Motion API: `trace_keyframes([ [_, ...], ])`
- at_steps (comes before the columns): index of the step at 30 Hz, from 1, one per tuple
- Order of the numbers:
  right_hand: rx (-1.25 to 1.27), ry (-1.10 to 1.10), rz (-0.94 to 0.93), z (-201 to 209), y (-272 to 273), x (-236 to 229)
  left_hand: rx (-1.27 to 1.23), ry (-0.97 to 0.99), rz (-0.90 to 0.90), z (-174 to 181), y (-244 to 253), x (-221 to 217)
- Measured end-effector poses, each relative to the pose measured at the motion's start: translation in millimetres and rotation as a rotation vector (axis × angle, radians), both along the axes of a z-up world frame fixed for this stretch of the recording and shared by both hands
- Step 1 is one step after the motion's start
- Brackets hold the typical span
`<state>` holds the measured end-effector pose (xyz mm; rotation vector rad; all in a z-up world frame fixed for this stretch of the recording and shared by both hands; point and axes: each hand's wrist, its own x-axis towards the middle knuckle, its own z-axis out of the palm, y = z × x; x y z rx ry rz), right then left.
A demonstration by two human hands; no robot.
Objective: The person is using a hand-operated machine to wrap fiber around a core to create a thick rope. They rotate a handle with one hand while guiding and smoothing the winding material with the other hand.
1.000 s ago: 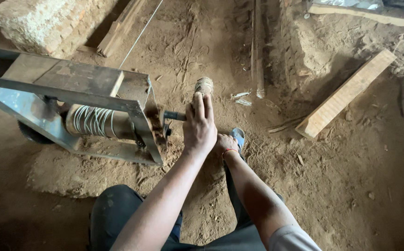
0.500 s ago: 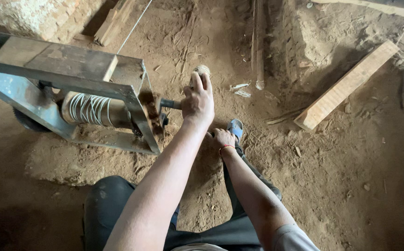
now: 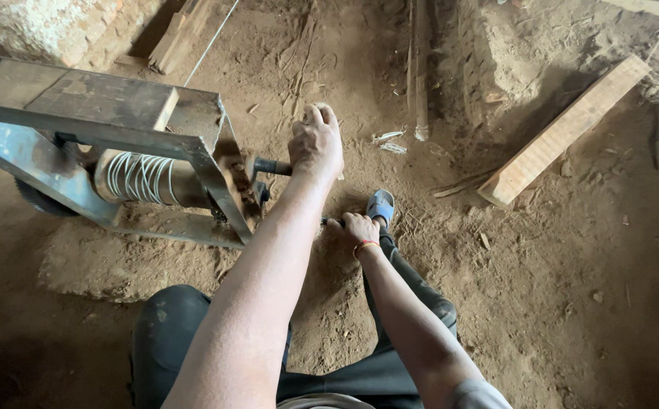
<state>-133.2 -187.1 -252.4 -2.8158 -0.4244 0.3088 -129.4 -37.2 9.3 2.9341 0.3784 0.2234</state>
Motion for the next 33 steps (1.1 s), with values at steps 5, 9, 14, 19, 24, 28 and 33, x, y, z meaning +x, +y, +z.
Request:
trace_keyframes([
  [5, 0.044, -0.069, -0.008, -6.6, -3.8, -6.6, -0.045, 0.071, -0.004, 16.5, 0.2, 1.6],
  [9, 0.057, -0.051, -0.004, -4.2, -4.9, -10.5, -0.071, 0.104, 0.011, 20.0, 1.0, 6.5],
  [14, 0.027, 0.011, 0.013, 10.7, -6.0, -17.0, -0.095, 0.188, 0.017, 24.4, 3.4, 15.8],
  [19, 0.005, 0.045, 0.008, 30.8, -4.9, -31.0, -0.106, 0.259, 0.013, 30.8, 5.0, 24.9],
  [24, -0.002, 0.029, 0.015, 42.7, -5.6, -42.5, -0.117, 0.325, 0.024, 35.7, 6.5, 39.6],
  [28, 0.039, 0.029, 0.02, 58.1, -6.6, -50.6, -0.124, 0.365, 0.032, 35.2, 7.2, 50.1],
  [33, 0.017, 0.137, 0.023, 80.8, -8.1, -56.7, -0.131, 0.407, 0.039, 33.1, 9.5, 65.2],
])
